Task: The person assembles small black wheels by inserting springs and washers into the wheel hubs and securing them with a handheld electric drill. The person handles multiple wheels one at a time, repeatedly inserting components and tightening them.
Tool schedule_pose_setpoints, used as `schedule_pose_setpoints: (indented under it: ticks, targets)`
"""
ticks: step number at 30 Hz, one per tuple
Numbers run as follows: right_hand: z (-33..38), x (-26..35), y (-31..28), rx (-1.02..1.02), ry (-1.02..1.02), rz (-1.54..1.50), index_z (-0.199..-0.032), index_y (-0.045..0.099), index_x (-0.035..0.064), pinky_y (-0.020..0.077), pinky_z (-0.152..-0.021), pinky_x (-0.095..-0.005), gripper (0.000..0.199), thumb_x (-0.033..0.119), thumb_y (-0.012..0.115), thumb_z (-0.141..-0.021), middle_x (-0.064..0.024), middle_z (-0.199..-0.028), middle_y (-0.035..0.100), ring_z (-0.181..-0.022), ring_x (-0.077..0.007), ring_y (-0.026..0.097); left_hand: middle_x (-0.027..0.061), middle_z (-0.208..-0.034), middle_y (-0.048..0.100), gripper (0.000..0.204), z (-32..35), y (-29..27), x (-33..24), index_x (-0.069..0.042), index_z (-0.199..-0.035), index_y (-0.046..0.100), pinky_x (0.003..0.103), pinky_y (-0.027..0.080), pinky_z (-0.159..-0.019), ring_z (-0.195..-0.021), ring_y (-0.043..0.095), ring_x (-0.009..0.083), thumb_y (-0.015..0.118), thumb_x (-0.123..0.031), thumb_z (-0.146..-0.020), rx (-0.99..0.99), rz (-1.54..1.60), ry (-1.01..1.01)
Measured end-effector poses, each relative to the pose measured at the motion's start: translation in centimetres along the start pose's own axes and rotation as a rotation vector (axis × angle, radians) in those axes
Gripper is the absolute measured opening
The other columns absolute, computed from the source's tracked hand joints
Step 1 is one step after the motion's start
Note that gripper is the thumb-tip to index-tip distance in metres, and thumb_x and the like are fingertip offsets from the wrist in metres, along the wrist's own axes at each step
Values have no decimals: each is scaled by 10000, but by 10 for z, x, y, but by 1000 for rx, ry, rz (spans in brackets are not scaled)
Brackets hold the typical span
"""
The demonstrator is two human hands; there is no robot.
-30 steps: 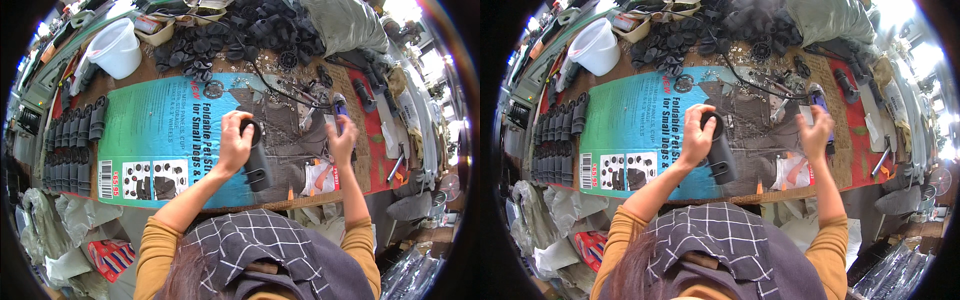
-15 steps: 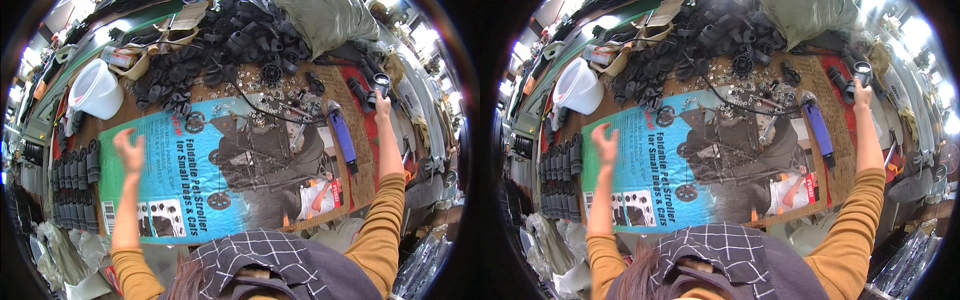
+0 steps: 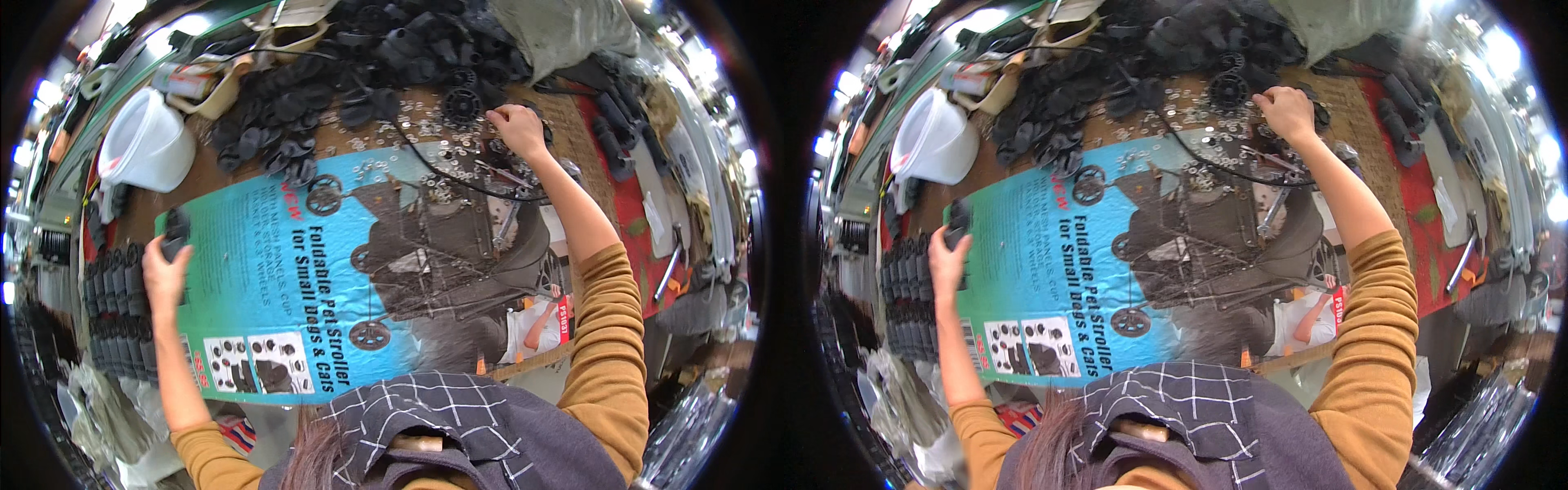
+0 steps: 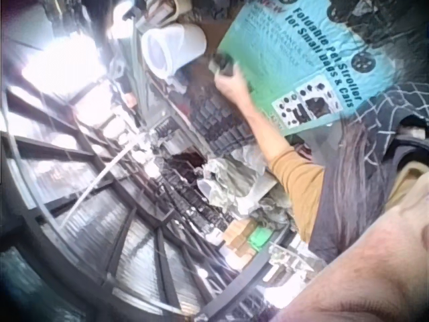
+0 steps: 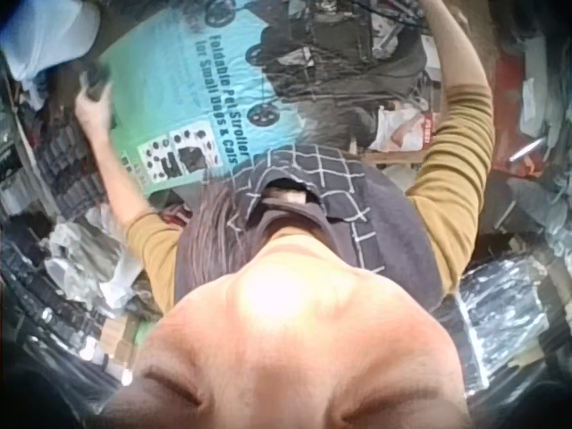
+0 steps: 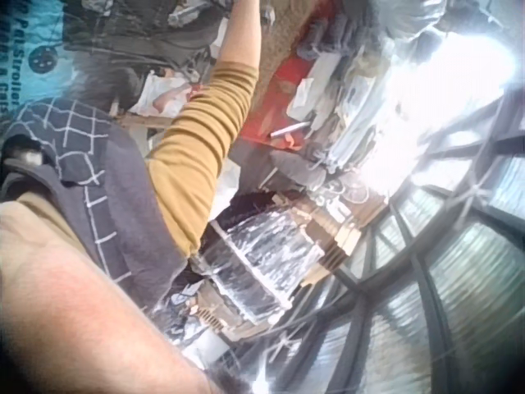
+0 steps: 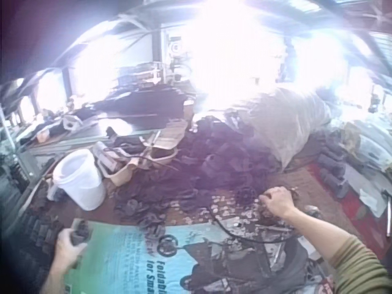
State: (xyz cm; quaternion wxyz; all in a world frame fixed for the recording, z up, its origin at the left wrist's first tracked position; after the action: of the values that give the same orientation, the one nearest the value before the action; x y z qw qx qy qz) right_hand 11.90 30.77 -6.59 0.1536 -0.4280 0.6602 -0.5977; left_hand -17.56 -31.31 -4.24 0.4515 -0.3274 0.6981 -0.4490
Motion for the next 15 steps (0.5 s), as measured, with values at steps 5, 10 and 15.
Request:
schedule_pose_setpoints:
  ticks: [5, 10, 15]
  targets:
    - [-1, 19, 16, 144, -22, 10, -883, 719, 60, 510, -775, -401, 284, 323, 715, -775, -122, -867, 700, -853, -306, 665, 179, -1186, 564, 675, 125, 36, -187, -9, -1274, 500, 434, 393, -991, -1118, 512, 348, 769, -341, -752, 188, 320, 417]
    - [52, 60, -35, 96, -14, -430, -892, 669, 14, 502, -700, -297, 236, 218, 730, -792, -82, -768, 674, -732, -158, 641, 246, -1357, 395, 825, 178, 83, -264, 27, -1435, 294, 478, 390, -1029, -1219, 437, 409, 683, -397, -843, 520, 294, 377]
    - [173, 164, -40, 349, -311, -703, -1092, 614, 40, 528, -757, -255, 275, 36, 704, -832, -44, -915, 667, -824, -101, 629, 243, -1339, 402, 965, 190, 94, -279, 4, -1453, 302, 415, 470, -966, -1112, 563, 395, 757, -467, -744, 713, 287, 389]
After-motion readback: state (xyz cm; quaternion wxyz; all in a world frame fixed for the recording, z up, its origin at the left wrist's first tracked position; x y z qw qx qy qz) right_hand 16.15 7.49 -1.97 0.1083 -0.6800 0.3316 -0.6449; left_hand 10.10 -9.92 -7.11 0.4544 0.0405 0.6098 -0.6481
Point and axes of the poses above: each hand's wrist, its own z-axis away from the middle knuckle, its own y-axis out of the palm, x = y × z, the point moved 10 cm from there along -z, towards the middle knuckle
